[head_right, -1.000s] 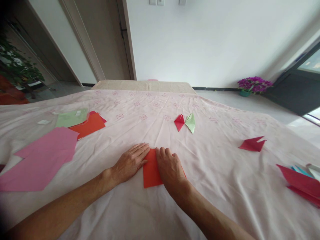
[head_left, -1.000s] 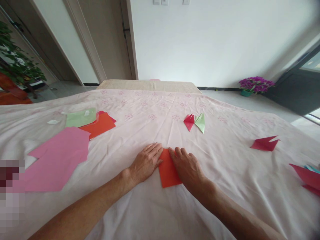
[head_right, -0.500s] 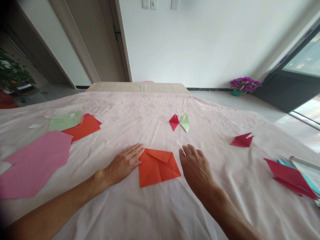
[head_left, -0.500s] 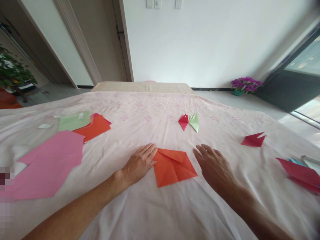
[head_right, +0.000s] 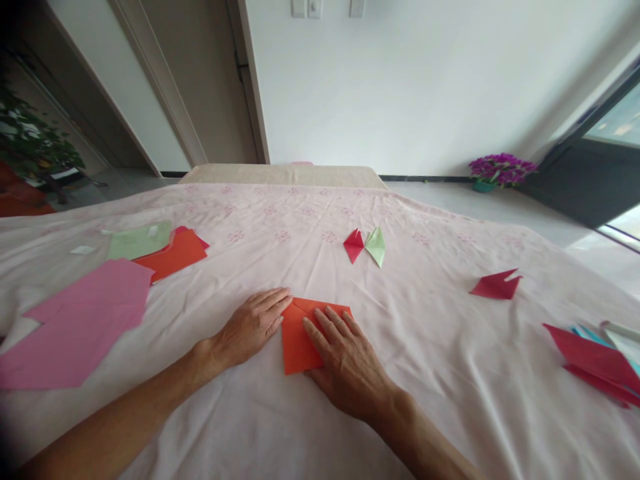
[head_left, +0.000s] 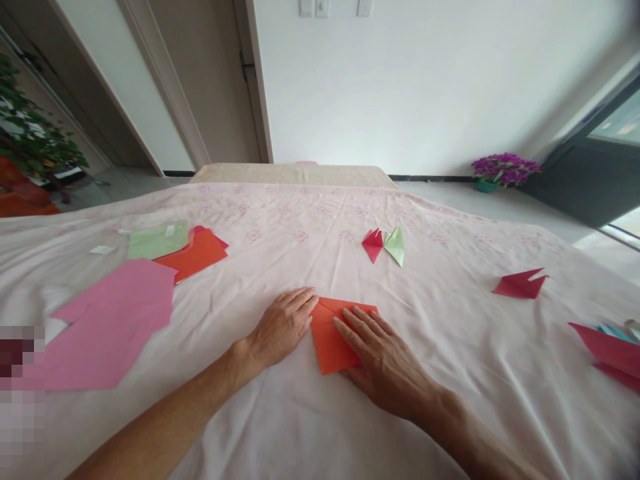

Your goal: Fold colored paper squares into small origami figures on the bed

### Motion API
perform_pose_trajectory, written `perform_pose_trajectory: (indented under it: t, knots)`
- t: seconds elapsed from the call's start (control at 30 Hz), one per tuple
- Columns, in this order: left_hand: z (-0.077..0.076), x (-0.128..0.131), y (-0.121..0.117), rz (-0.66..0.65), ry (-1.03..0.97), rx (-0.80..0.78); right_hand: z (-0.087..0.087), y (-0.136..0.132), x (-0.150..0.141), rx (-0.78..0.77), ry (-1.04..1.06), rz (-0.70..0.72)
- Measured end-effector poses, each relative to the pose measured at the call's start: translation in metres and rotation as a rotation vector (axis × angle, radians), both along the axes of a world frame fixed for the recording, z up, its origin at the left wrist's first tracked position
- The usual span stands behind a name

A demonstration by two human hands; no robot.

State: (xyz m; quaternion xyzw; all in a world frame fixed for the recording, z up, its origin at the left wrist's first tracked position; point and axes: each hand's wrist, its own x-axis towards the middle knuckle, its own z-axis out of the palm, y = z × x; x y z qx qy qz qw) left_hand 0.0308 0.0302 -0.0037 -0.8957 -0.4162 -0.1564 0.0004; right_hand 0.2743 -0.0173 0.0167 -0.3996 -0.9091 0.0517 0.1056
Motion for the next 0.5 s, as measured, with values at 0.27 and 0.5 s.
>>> perform_pose_trajectory:
  t: [0.27,0.5]
  knots:
    - [0.015,-0.01,0.011,-0.07,-0.011,-0.113,0.002,0.03,0.021,0.103,-0.04,0.069]
    - [0.004,-0.001,0.005,0.043,-0.131,-0.103,-0.003,0.045,0.043,0.049,0.015,0.115]
